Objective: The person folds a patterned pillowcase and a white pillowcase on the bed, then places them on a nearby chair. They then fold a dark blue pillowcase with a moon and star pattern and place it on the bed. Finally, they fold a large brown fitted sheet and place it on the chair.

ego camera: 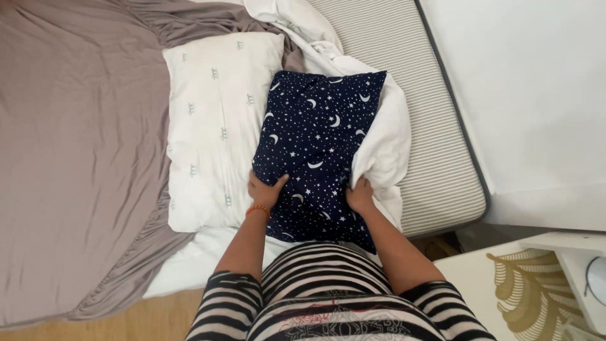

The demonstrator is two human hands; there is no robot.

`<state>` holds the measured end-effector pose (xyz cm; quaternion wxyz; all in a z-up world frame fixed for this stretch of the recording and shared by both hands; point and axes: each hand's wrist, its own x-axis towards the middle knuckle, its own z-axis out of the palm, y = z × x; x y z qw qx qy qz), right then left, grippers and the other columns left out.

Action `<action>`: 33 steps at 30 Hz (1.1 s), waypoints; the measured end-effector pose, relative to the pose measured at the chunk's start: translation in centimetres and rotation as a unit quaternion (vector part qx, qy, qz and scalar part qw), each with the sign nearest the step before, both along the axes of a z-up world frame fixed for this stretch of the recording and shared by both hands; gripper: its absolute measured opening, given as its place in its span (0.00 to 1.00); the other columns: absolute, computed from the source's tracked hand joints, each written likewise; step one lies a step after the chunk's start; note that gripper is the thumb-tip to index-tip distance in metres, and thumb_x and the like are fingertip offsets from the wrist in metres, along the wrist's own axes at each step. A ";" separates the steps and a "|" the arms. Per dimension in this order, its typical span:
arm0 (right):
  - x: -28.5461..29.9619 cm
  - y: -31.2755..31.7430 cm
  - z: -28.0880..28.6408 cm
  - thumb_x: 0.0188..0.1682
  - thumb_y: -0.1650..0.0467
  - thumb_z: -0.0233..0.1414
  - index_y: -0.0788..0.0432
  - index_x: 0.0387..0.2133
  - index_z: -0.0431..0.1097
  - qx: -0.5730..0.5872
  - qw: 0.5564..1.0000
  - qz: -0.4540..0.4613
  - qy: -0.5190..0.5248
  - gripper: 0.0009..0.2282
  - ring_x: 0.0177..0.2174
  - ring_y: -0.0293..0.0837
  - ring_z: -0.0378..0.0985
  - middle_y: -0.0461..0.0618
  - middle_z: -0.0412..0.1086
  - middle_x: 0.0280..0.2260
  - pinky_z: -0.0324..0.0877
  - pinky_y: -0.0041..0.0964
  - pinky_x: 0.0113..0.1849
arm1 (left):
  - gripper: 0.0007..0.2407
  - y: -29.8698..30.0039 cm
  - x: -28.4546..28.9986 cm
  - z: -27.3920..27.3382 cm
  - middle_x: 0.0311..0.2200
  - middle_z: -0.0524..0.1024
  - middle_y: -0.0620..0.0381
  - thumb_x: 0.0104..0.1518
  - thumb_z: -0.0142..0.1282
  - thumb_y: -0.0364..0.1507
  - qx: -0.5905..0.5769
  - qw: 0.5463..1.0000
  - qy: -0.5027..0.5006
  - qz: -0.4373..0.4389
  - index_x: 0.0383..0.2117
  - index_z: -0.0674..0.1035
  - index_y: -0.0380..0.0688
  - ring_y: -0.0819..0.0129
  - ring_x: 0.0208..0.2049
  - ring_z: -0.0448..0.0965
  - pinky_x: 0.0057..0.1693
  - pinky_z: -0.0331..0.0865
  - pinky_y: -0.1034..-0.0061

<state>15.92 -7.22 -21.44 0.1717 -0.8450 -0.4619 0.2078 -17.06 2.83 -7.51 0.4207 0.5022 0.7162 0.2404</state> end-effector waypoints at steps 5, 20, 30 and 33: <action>-5.6 -2.7 10.1 0.49 0.67 0.54 0.63 0.70 0.34 0.119 0.991 -0.054 0.000 0.40 0.61 0.76 0.52 0.77 0.40 0.65 0.58 0.59 0.58 | 0.53 -1.0 -0.3 -0.3 0.68 0.51 0.41 0.37 0.70 0.56 -0.028 0.997 0.077 -0.016 0.69 0.53 0.47 0.44 0.69 0.50 0.66 0.55 0.45; -11.0 -4.1 18.8 0.60 0.54 0.37 0.65 0.67 0.52 0.022 0.925 -0.142 0.351 0.30 0.58 0.54 0.66 0.63 0.62 0.60 0.60 0.44 0.58 | 0.24 0.2 -0.5 1.7 0.44 0.82 0.42 0.50 0.67 0.37 0.038 0.970 -0.228 -0.079 0.48 0.77 0.31 0.53 0.46 0.83 0.53 0.74 0.67; -19.1 1.2 17.4 0.54 0.66 0.43 0.67 0.58 0.64 0.025 0.847 -0.109 0.520 0.22 0.45 0.46 0.78 0.56 0.75 0.49 0.73 0.38 0.48 | 0.10 2.1 -5.5 16.8 0.35 0.84 0.56 0.54 0.64 0.24 0.192 0.891 -0.384 -0.144 0.40 0.82 0.32 0.72 0.35 0.81 0.45 0.74 0.78; -20.0 2.7 19.2 0.53 0.67 0.43 0.69 0.56 0.66 0.016 0.837 -0.072 0.542 0.21 0.45 0.45 0.79 0.57 0.75 0.49 0.73 0.37 0.49 | 0.09 2.3 -8.8 20.1 0.35 0.82 0.58 0.54 0.63 0.21 0.163 0.870 -0.446 -0.130 0.40 0.82 0.32 0.73 0.33 0.79 0.44 0.73 0.79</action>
